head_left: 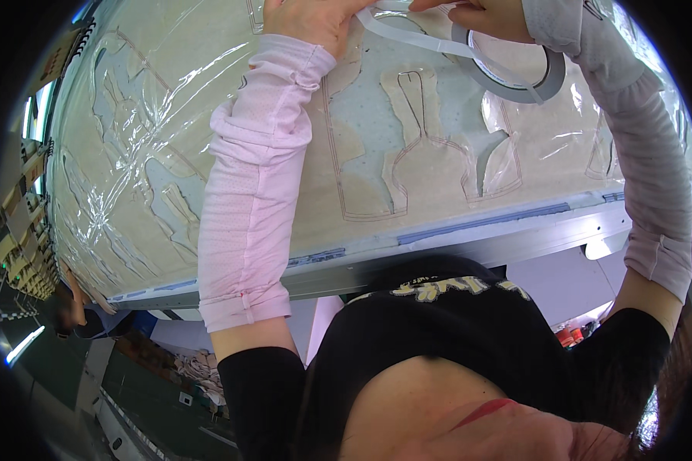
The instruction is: Secure clear plastic templates to the work table using white adhesive tape.
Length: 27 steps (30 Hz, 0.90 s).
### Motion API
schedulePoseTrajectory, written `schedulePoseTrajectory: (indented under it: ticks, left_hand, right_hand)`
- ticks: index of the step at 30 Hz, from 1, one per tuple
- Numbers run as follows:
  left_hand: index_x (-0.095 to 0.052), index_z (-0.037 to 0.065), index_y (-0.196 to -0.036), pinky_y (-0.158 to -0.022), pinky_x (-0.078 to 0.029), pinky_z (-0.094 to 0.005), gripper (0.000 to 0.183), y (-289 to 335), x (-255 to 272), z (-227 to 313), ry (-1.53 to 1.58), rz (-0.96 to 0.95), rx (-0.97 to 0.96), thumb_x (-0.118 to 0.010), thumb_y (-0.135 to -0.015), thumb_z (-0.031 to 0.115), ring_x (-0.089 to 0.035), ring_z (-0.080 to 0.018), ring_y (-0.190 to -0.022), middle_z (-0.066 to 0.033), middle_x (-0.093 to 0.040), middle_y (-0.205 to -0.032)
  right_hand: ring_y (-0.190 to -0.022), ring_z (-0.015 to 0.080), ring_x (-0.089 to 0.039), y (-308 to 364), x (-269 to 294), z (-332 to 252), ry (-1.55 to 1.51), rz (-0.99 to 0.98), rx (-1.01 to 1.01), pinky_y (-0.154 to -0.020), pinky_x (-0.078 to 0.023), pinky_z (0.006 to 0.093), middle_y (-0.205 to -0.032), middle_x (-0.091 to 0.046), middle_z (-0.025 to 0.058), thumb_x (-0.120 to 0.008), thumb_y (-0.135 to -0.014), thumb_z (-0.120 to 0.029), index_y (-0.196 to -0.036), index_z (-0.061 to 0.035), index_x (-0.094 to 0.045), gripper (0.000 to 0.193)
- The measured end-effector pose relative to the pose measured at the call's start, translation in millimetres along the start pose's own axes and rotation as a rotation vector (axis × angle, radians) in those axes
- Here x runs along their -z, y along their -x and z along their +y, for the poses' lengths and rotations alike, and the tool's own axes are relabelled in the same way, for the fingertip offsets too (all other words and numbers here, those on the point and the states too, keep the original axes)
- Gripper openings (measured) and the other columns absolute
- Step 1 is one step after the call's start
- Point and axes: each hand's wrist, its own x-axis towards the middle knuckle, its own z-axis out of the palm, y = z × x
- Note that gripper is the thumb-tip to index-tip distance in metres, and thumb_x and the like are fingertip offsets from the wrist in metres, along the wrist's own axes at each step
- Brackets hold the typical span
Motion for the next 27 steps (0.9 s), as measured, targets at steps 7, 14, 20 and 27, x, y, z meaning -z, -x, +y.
schedulePoseTrajectory:
  ticks: [7,14,20,27]
  left_hand:
    - [-0.070,0.017,-0.102,-0.094,-0.045,-0.0509,0.020,8,0,-5,0.062,0.069,-0.052,-0.061,-0.084,0.013,-0.067,-0.0254,-0.092,-0.0038,-0.070,-0.095]
    - [-0.064,0.016,-0.095,-0.092,-0.045,-0.0512,0.011,0,1,2,0.033,0.059,0.001,-0.061,-0.086,0.013,-0.065,-0.0282,-0.087,-0.0038,-0.066,-0.091]
    - [-0.069,0.023,-0.100,-0.087,-0.045,-0.0474,0.017,-3,16,10,-0.109,-0.004,-0.123,-0.062,-0.085,0.017,-0.062,-0.0240,-0.078,-0.0014,-0.060,-0.083]
    - [-0.075,0.024,-0.098,-0.088,-0.044,-0.0457,0.018,-5,15,17,-0.166,-0.051,-0.135,-0.061,-0.088,0.020,-0.061,-0.0210,-0.075,-0.0009,-0.059,-0.082]
  right_hand:
    - [-0.091,0.0354,-0.070,-3,13,-15,0.171,-0.067,-0.058,-0.085,-0.055,0.0450,-0.103,-0.074,0.0156,-0.052,-0.087,-0.022,-0.133,-0.0256,-0.063,0.048]
    - [-0.090,0.0341,-0.071,-6,22,-33,0.375,-0.174,-0.148,-0.081,-0.055,0.0465,-0.101,-0.074,0.0125,-0.053,-0.087,-0.024,-0.136,-0.0299,-0.060,0.050]
    - [-0.093,0.0327,-0.071,-11,16,-41,0.435,-0.167,-0.244,-0.083,-0.055,0.0457,-0.105,-0.074,0.0118,-0.052,-0.087,-0.024,-0.138,-0.0306,-0.059,0.052]
    - [-0.097,0.0325,-0.070,-6,11,-12,0.222,-0.057,0.007,-0.088,-0.054,0.0440,-0.110,-0.073,0.0124,-0.054,-0.089,-0.023,-0.141,-0.0273,-0.058,0.053]
